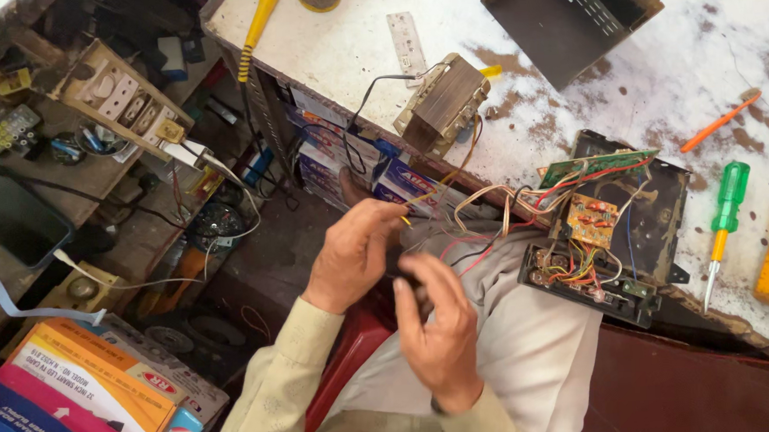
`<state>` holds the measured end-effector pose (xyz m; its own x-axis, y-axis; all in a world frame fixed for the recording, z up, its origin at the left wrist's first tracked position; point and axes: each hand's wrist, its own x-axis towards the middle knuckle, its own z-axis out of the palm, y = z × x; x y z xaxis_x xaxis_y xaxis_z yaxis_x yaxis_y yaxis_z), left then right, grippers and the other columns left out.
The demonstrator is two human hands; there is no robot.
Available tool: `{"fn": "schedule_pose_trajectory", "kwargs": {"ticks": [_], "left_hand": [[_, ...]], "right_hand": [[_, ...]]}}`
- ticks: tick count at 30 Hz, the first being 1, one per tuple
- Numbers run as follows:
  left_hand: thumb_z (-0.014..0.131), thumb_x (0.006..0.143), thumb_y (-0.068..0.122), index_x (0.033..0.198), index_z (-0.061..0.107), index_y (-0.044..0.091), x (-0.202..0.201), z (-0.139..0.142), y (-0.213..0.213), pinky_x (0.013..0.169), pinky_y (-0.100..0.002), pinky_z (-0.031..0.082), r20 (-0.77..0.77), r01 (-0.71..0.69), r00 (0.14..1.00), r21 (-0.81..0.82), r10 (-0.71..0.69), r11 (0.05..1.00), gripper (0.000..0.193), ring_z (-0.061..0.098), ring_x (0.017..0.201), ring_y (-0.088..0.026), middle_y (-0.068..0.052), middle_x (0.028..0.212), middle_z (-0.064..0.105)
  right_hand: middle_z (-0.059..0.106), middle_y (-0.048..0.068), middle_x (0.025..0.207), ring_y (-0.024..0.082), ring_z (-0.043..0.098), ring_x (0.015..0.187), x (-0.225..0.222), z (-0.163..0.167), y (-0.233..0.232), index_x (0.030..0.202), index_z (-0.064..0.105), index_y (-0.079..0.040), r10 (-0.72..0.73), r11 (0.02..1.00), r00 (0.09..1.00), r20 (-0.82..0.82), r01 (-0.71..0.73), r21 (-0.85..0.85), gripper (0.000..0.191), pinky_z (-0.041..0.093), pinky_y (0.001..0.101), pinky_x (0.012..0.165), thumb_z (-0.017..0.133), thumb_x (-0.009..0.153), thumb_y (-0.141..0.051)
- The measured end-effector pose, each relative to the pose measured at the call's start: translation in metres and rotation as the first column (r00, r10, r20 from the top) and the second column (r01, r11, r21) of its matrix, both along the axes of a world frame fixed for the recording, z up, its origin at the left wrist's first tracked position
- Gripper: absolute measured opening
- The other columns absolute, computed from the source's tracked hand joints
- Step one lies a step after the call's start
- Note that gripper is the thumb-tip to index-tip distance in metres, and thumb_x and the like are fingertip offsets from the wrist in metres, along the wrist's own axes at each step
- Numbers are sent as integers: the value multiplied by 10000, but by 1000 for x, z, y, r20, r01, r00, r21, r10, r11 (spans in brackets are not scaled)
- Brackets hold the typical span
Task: The person uses a multimeter to test points on a circuit board inside a disassembled electronic device. They then use a screwdriver to remove screws from the device's casing, open it, and continue testing internal components with the multimeter.
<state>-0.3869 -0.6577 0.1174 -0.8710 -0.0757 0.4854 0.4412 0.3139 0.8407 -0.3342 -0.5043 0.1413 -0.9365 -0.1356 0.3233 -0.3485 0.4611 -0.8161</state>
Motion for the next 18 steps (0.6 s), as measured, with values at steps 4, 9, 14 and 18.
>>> {"fn": "schedule_pose_trajectory", "kwargs": {"ticks": [4,9,14,18], "left_hand": [[615,977,-11,1094,682,12,6,12,8,724,-311,572,73,-13,997,76,8,997,136,723,827,-222,-102,917,699],[654,977,36,1065,706,8,4,12,11,599,-229,501,256,-40,966,249,-26,968,106,645,685,-59,-31,789,715],[684,986,68,1058,735,13,-2,0,14,545,-180,425,347,-108,937,411,-46,905,105,535,623,11,14,775,706],[658,972,52,1038,710,-2,-8,-11,6,571,-177,459,340,-92,924,642,-176,761,100,571,636,1,24,821,721]], "right_hand": [[726,102,856,177,711,666,-21,17,-5,1109,711,-13,75,996,951,300,-58,-65,188,551,293,618,652,936,-56],[704,124,932,237,687,810,-25,10,-3,995,716,3,281,960,959,44,-281,2,127,539,334,719,719,875,-39],[710,84,844,151,659,659,-14,-11,3,910,749,18,132,990,952,275,-115,-76,58,519,289,599,745,863,-17],[665,82,926,89,646,643,-9,-15,11,864,731,49,151,861,918,367,60,-504,39,533,224,572,736,895,27]]}}
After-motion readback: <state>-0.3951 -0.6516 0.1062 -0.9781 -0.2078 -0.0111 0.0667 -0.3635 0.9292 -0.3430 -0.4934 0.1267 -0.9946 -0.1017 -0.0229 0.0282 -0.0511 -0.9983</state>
